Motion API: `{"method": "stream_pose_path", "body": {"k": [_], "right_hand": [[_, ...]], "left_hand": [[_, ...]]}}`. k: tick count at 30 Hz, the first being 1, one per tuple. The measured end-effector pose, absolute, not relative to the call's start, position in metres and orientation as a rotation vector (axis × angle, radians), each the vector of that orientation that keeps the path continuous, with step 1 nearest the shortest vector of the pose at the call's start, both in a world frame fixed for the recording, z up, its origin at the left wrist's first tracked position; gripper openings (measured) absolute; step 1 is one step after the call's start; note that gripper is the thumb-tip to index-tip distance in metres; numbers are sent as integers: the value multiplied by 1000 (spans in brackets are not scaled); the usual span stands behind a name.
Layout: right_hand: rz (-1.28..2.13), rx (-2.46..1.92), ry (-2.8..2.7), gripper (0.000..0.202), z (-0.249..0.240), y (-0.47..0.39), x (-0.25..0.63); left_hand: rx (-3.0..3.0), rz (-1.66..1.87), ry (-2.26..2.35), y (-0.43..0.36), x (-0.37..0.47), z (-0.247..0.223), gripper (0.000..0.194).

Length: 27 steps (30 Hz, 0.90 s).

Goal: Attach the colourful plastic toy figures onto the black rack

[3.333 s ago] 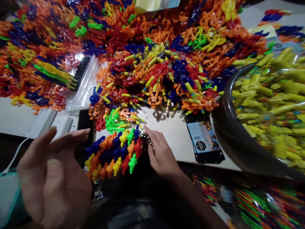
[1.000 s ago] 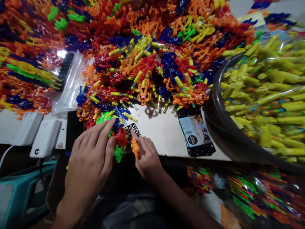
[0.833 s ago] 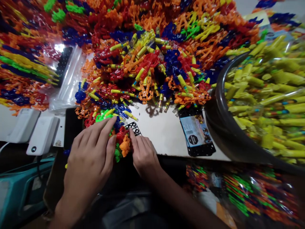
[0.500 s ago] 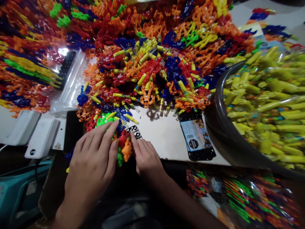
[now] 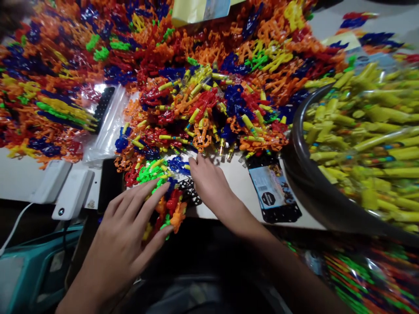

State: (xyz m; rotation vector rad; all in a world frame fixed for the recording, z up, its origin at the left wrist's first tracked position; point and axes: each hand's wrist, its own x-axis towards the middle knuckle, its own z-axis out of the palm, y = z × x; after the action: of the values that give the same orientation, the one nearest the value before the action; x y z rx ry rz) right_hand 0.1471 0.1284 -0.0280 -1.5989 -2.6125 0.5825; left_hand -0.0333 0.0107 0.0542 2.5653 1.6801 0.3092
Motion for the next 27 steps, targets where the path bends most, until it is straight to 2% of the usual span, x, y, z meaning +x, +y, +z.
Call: {"method": "stream_pose_path", "body": {"k": [5,8,14,18,20,27], "right_hand": [[1033,-1536,-2101,35,-24,101,193],[1291,-1455,-1737,38,-26,86,200],[1368,-1382,-1459,34,-46,61,180],[1253,-1363,-1511,37,-55,53,166],[1097,-1348,-1653,43,-59,52,164],[578,-1156,-2034,44,-68,55,172]], "left_hand": [[2575,270,1738,23,-34,50,58],[2585,239,1753,32,-31,49,63],[2605,201,1553,26,-26,54,58],[2599,191,1537,18,-23,53,60],[2602,201,1539,18,-22,53,62],[2611,222,1503,21,-19,53,62]]}}
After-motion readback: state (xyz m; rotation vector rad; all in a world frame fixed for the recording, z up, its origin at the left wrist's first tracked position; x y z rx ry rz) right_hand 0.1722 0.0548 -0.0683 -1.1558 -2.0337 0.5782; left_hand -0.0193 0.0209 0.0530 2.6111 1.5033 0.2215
